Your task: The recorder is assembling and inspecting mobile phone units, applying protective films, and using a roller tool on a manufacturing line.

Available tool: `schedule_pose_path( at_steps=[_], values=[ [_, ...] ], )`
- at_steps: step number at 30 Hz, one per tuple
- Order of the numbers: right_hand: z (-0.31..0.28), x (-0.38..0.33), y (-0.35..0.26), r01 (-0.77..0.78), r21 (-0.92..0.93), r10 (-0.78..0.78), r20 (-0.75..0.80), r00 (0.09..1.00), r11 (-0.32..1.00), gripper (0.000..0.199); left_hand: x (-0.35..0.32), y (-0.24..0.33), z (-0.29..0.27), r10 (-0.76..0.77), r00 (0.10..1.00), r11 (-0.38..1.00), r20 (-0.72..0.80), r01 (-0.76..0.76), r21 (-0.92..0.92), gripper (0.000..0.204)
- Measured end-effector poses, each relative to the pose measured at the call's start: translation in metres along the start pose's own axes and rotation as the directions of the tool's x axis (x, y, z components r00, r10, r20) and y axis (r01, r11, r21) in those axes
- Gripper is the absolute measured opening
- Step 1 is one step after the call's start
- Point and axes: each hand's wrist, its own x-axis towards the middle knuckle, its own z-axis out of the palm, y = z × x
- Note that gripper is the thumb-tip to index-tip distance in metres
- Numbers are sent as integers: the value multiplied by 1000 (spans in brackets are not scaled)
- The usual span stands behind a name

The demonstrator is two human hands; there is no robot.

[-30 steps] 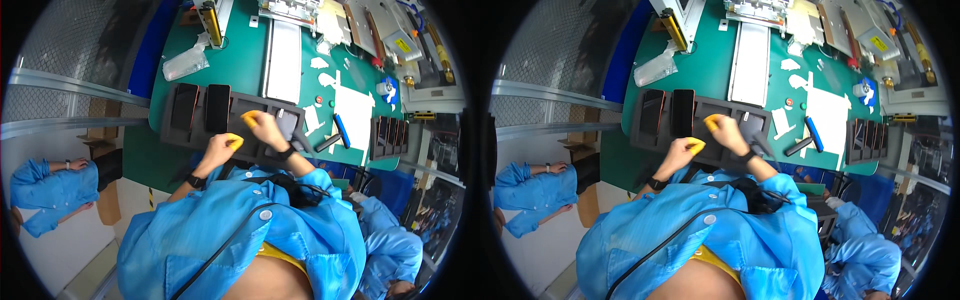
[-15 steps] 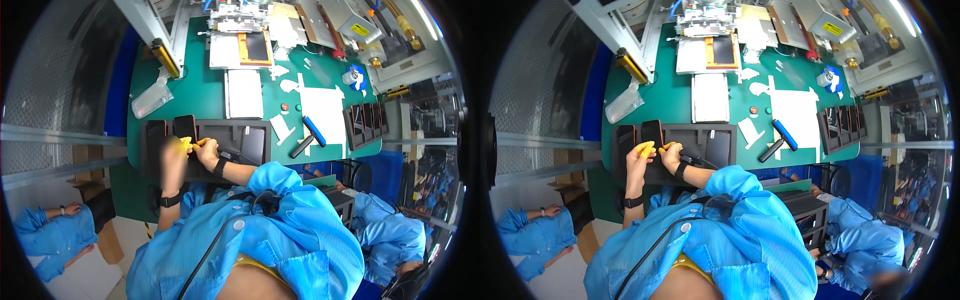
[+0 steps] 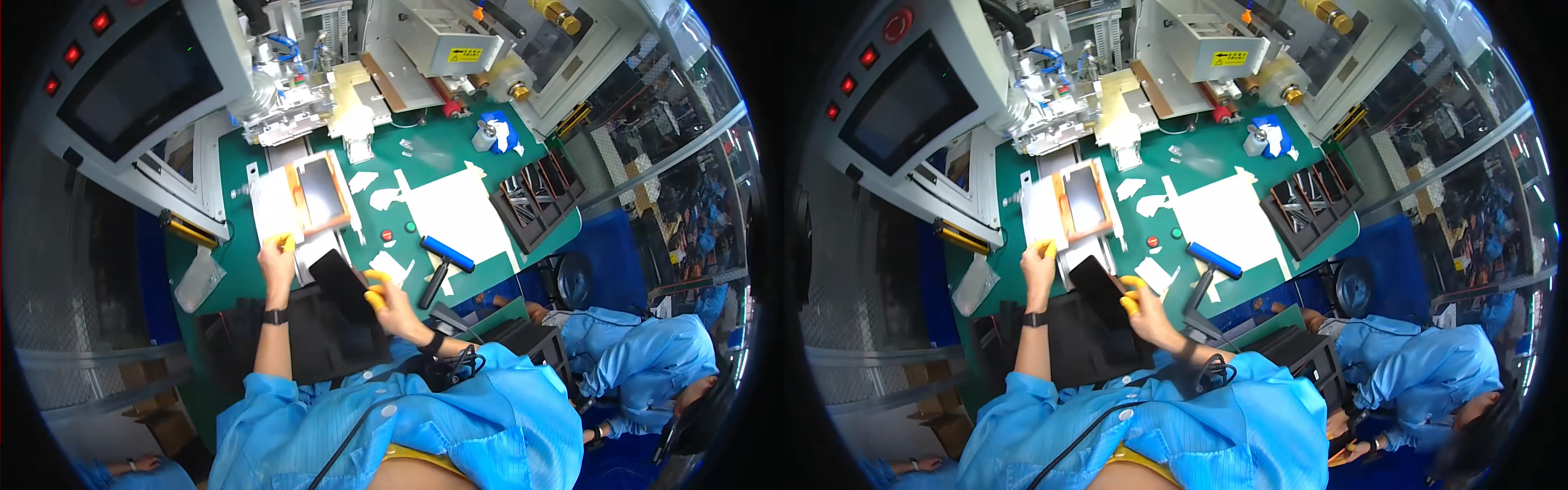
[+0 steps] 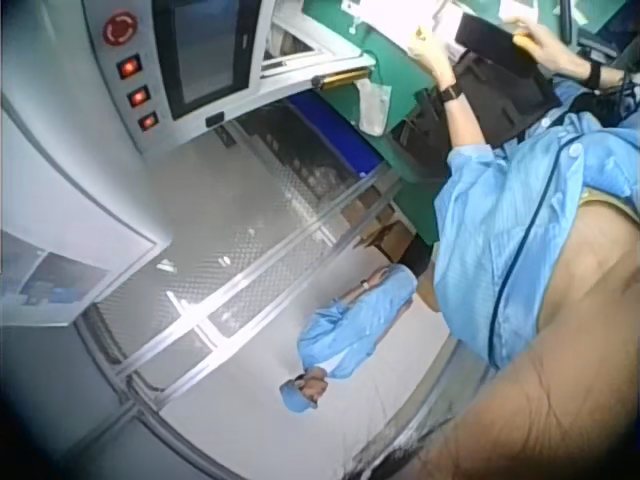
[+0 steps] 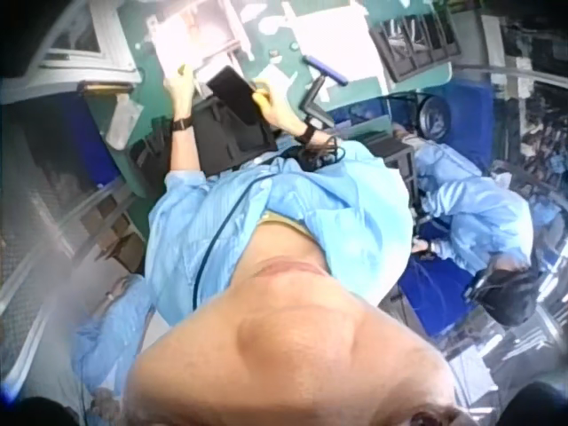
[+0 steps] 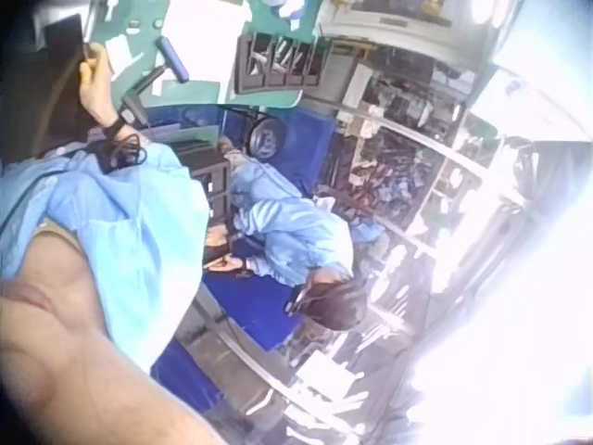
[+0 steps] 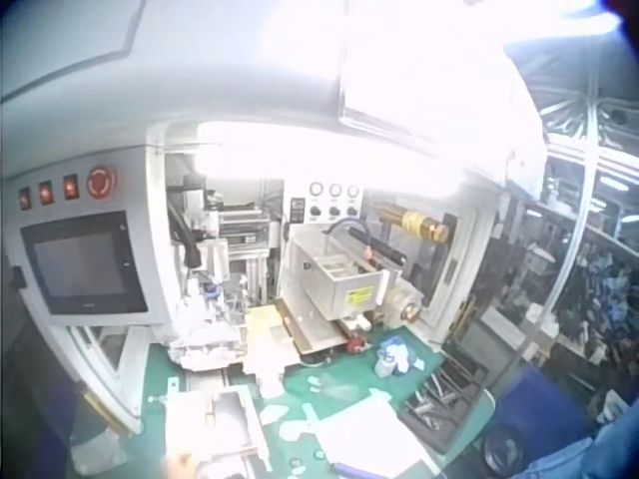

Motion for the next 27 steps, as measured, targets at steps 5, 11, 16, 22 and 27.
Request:
schedule_pose_path(
  at_steps=[5, 11, 16, 22, 27],
  values=[
    [-51, 37, 23, -80, 3, 79, -193, 978, 997, 30, 10, 40, 62, 24, 999, 825, 41, -43, 563, 40],
    [-43, 95, 25, 64, -142, -112, -362, 925, 988, 29, 35, 45, 63, -382, 900, 920, 211, 349, 178, 40],
    [4, 148, 13, 53, -104, -80, -276, 958, 993, 39, 10, 33, 18, -369, 861, 540, 349, 504, -673, 24],
    [51, 162, 5, 1, -298, -96, -306, 947, 955, 37, -56, 44, -54, -371, 817, 232, 442, 542, -808, 43],
    [47, 163, 16, 41, -584, -226, -249, 942, 811, 34, -90, 28, -66, -389, 813, 146, 433, 518, -843, 40]
  ],
)
